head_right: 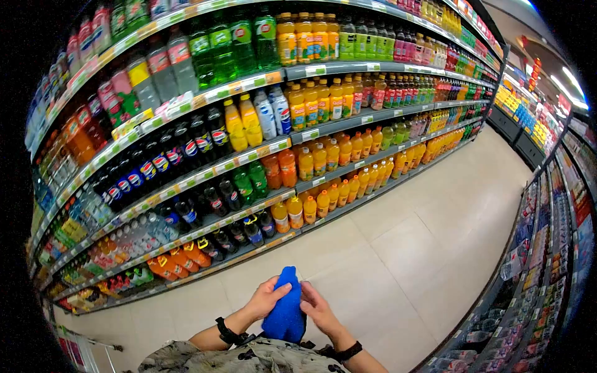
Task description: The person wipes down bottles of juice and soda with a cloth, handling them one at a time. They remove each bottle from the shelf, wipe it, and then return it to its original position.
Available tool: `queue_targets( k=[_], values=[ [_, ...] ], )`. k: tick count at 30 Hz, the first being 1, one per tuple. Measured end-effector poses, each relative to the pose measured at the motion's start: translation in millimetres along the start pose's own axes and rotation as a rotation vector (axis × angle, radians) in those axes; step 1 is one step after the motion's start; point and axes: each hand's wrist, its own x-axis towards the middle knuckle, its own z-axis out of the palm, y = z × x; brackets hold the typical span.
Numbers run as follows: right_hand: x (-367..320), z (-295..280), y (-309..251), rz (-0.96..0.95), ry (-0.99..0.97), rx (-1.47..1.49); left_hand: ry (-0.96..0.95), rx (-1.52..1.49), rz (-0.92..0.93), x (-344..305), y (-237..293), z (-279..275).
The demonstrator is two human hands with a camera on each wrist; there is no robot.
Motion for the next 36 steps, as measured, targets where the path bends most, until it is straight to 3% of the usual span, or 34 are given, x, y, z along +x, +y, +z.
queue_targets(
  k=[2,6,8,9,11,12,13,14,17,18,21,22,23,25,28,31,32,33,34,36],
  values=[
    [19,-4,-2,0.115,-0.049,0.250,-0.098,-0.081,0.021,29,8,10],
    [68,-45,-25,0.276,0.027,0.279,-0.155,0.137,0.043,106,35,17],
    [89,-73,-46,0.526,0.067,0.288,-0.115,1.276,0.283,143,60,17],
    [96,-87,-60,0.527,0.084,0.291,-0.132,1.271,0.282,161,69,19],
    [104,-111,-88,0.476,0.185,0.619,-0.249,0.727,0.223,198,80,19],
    [110,-120,-97,0.340,0.179,0.744,-0.277,0.551,0.254,216,81,19],
    [120,-127,-110,0.198,0.170,0.860,-0.291,0.548,0.249,231,92,22],
    [135,-129,-124,0.084,0.270,0.656,-0.244,0.641,0.271,245,106,26],
    [173,-167,-109,-0.006,0.258,0.544,-0.192,0.735,0.326,290,114,32],
    [169,-193,-101,-0.020,-0.052,1.086,-0.185,0.736,0.344,305,123,35],
    [188,-170,-158,-0.099,0.100,0.894,-0.160,0.776,0.471,347,153,52],
    [198,-188,-156,-0.154,-0.052,0.960,-0.123,0.792,0.483,359,167,60],
    [205,-200,-155,-0.160,-0.052,0.964,-0.084,0.805,0.494,374,180,68],
    [224,-216,-173,-0.208,0.144,0.875,-0.040,0.727,0.536,410,199,86],
    [247,-250,-205,-0.194,0.131,0.853,-0.011,0.590,0.601,468,225,117],
    [272,-292,-241,-0.291,-0.036,0.697,0.001,0.497,0.634,543,240,152],
    [282,-315,-241,-0.286,-0.048,0.695,-0.027,0.361,0.527,564,247,168],
    [296,-343,-240,-0.263,0.063,0.667,-0.013,0.353,0.544,584,250,183],
    [308,-368,-247,-0.242,0.172,0.637,0.082,0.302,0.539,611,252,197],
    [320,-412,-270,-0.181,0.077,0.801,0.240,0.237,0.591,684,246,211]
  ],
)
